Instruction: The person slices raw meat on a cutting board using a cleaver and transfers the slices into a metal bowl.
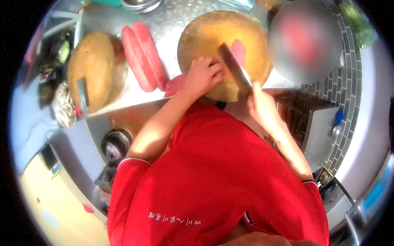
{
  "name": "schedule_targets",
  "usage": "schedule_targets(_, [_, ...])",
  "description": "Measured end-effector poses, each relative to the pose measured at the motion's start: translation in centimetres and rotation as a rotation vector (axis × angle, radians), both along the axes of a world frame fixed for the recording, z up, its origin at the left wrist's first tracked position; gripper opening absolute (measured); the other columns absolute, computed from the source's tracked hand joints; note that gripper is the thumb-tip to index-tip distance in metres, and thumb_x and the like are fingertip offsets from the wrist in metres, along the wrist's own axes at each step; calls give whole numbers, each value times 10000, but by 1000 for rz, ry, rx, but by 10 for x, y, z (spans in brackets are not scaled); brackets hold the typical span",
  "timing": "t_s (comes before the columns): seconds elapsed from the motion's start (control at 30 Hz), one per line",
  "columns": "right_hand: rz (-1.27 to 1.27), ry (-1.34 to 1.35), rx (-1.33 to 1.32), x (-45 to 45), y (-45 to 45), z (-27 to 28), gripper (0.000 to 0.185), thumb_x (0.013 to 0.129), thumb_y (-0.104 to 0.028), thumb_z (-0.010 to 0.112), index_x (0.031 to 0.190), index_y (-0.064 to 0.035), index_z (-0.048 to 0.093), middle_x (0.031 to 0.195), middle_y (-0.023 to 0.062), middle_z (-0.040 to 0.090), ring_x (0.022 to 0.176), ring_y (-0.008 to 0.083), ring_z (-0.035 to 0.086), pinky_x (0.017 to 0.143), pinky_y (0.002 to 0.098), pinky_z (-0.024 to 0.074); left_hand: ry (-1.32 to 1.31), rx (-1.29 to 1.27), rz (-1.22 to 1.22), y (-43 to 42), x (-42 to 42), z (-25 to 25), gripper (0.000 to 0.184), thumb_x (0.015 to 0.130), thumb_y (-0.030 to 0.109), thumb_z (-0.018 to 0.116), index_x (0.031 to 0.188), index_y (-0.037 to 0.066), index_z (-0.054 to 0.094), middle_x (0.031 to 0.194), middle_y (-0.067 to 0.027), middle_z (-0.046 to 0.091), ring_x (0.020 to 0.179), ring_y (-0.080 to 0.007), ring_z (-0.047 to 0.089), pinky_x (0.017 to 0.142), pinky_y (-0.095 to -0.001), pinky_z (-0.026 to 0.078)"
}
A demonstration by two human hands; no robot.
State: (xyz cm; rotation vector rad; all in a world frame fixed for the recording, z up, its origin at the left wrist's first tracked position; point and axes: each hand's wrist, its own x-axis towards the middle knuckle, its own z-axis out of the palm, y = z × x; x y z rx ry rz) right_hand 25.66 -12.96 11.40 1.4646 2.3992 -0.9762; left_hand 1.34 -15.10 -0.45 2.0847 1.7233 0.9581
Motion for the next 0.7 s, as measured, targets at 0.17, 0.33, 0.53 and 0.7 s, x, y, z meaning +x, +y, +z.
schedule_targets(0.17, [42,10,15,-10,-16,22,339,878,30,569,1169,17,395,876,322,659,785,518,683,690,608,564,22,-40,0,2,-2,-1,253,844,259,769,1066,143,733,1074,-80,650,1026,-316,606,871,-475,473])
schedule_targets(0.33, [51,-82,-112,-9,-13,26,350,869,51,546,1178,49,381,860,343,644,777,522,674,654,602,543,15,-21,-15,4,-5,-2,187,849,253,758,1007,158,729,1057,-51,646,1022,-285,598,864,-446,462])
schedule_targets(0.53, [2,189,63,-31,6,-62,454,878,55,546,1279,45,334,697,281,607,696,504,643,608,581,483,-65,-83,-39,6,-7,-2,175,817,221,761,973,152,722,1045,-48,642,1016,-294,597,857,-455,462])
schedule_targets(0.7, [34,87,-12,-30,6,-6,393,901,40,540,1251,48,363,735,318,623,738,524,651,634,590,497,-45,-15,-32,6,-5,-6,183,799,214,766,960,143,714,1031,-53,634,1012,-299,595,855,-459,460])
